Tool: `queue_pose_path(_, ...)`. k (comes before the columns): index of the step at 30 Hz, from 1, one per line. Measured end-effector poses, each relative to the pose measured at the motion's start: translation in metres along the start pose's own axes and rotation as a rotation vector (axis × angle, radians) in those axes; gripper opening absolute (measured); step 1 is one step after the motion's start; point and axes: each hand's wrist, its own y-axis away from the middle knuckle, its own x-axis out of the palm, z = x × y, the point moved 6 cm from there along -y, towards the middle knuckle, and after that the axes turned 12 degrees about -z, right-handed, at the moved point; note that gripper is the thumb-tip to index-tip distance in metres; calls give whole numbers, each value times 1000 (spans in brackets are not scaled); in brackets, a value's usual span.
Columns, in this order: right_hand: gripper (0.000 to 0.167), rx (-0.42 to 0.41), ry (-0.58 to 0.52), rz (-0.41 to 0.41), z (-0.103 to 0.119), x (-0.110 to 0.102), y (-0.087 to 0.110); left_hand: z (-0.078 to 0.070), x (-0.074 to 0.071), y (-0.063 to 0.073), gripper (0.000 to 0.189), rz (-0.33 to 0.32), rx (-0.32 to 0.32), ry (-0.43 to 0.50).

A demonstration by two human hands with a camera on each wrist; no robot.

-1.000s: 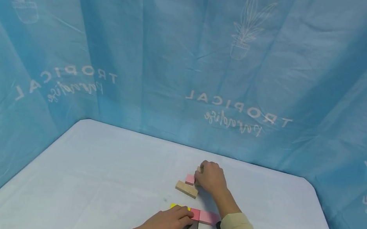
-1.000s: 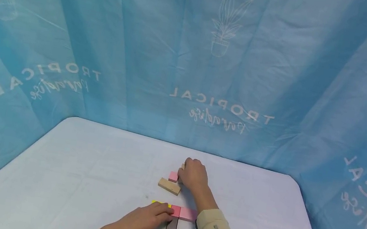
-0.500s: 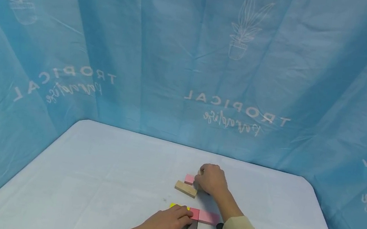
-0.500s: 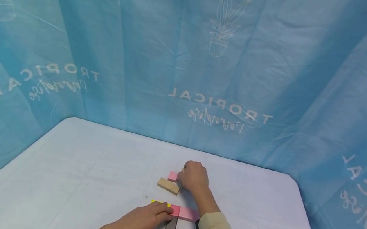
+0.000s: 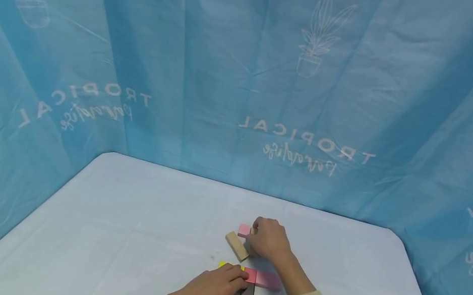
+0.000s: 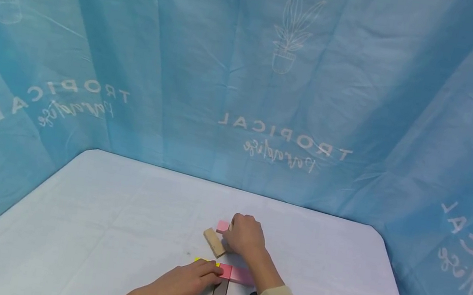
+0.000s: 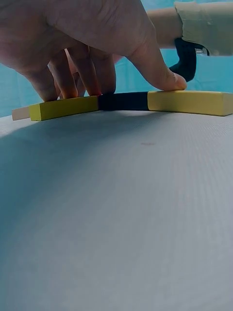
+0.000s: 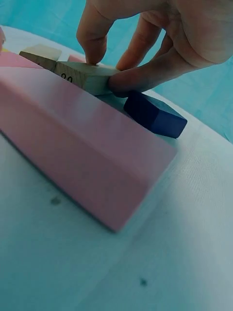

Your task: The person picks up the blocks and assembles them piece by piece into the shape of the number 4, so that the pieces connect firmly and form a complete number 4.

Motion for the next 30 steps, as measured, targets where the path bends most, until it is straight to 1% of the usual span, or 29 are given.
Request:
queue_pose_path(6, 30, 24, -18, 21, -1, 0, 9, 0, 1, -1, 72, 17, -21, -2)
queue_pose_path(10, 29, 26, -26, 34, -2, 0, 13, -1, 0, -1, 72, 5, -14, -3)
queue_pose_path(16, 28, 29, -45, 40, -3, -2, 18, -1, 1, -2, 73, 19, -32, 2)
queue_pose_path(23, 26, 20, -68, 59, -4, -2, 20, -1, 0, -2, 72, -3, -13, -6)
queue_pose_path(30, 26, 0, -67, 76, -2, -1, 22, -1, 0, -1, 72, -11, -20, -13)
